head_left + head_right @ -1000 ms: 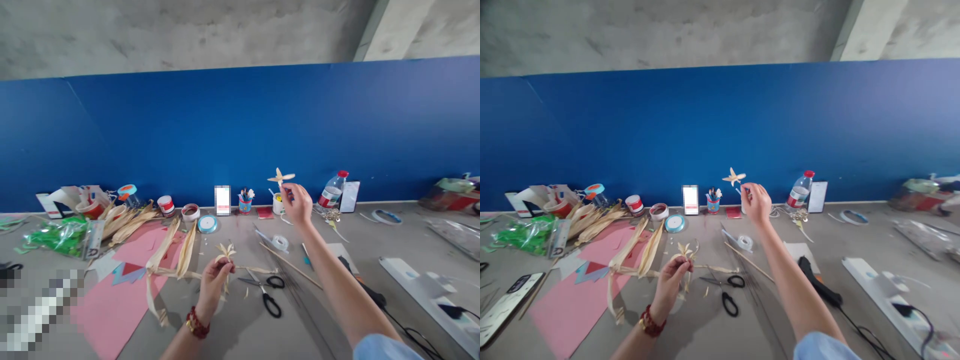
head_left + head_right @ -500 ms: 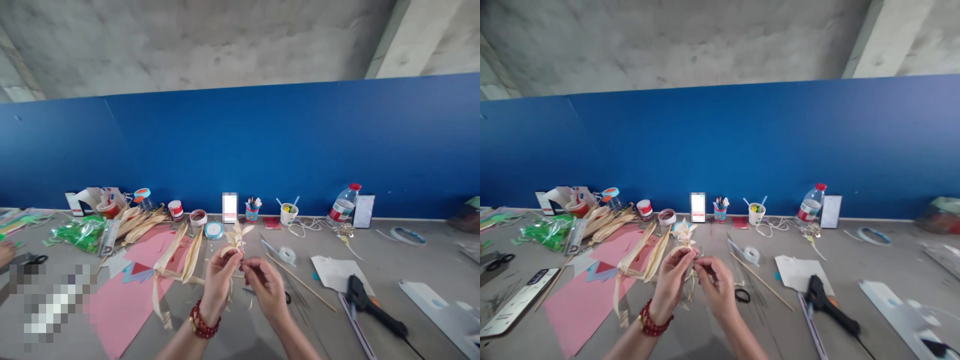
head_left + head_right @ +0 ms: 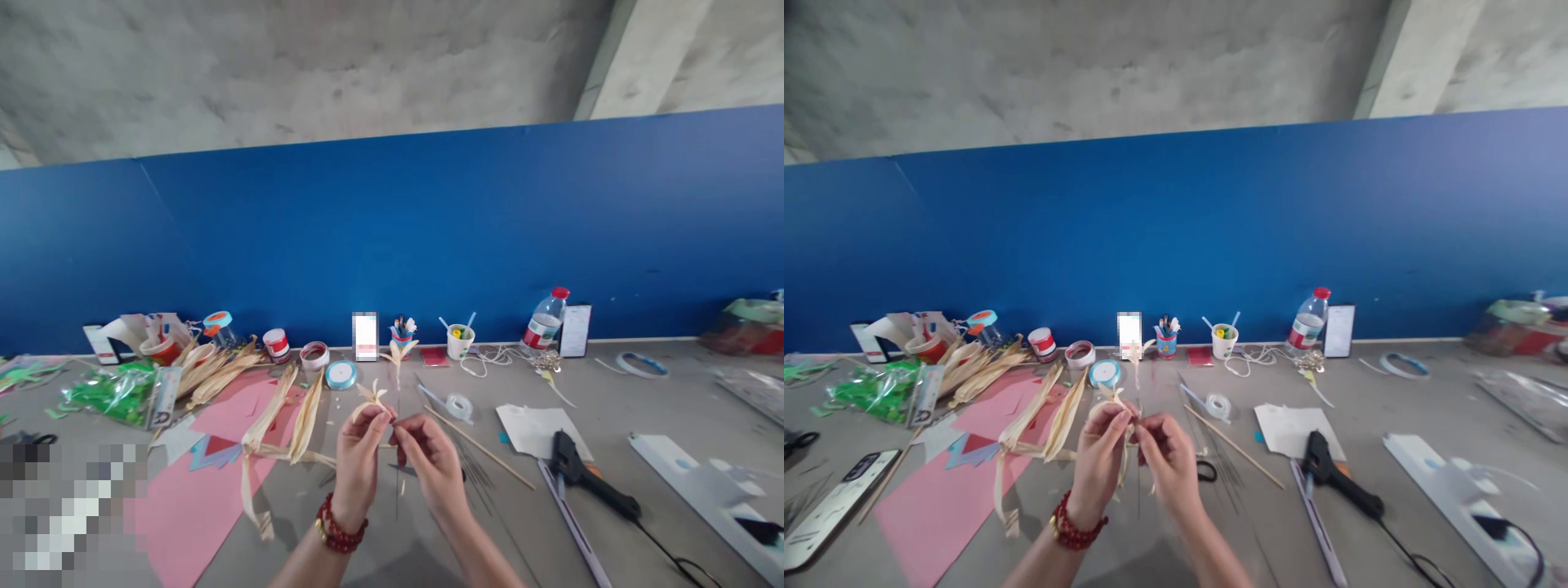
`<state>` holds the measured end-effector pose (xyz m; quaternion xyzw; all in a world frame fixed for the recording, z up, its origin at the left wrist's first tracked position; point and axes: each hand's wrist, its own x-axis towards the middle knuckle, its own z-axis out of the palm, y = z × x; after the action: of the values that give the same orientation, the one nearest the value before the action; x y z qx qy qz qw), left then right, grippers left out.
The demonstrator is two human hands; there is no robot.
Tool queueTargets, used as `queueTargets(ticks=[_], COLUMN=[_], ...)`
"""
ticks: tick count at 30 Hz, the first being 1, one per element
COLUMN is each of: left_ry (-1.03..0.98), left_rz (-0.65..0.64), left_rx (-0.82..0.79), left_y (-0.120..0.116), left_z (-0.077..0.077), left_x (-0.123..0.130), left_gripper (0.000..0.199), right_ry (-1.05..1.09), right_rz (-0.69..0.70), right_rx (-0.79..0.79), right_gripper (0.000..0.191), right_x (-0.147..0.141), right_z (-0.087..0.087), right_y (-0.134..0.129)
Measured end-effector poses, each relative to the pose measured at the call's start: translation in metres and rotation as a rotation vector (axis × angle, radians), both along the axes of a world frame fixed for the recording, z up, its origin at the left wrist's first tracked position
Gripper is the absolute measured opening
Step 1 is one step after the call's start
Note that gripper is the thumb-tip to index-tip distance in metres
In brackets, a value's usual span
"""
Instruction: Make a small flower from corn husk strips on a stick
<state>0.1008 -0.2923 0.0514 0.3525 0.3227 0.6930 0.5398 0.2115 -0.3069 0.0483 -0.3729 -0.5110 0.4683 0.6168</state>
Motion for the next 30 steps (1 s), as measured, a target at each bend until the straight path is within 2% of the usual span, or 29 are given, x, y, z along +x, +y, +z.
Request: queueTargets(ticks=[10,18,30], left_ry=[0.129,0.253,0.205], left_rz=[-0.009,0.041,0.057], left_rx=[0.052,0.134,0.099], left_y=[0.001,0.0,-0.004], left_z=[-0.004,-0.006,-0.006], left_x=[-0.005,-0.009,-0.005], left_gripper=[0.014,0.014,0.018], right_ry=[-0.142,-0.206,-0.224], right_rz=[0.02,0.0,-0.037], right_rx=[0.027,0.045,0.1], right_gripper=[0.03,0.032,0.027], right_x=[0.001,0.001,0.002], right_z=[-0.007,-0.01,-0.012], right_y=[0.002,0.0,-0.002])
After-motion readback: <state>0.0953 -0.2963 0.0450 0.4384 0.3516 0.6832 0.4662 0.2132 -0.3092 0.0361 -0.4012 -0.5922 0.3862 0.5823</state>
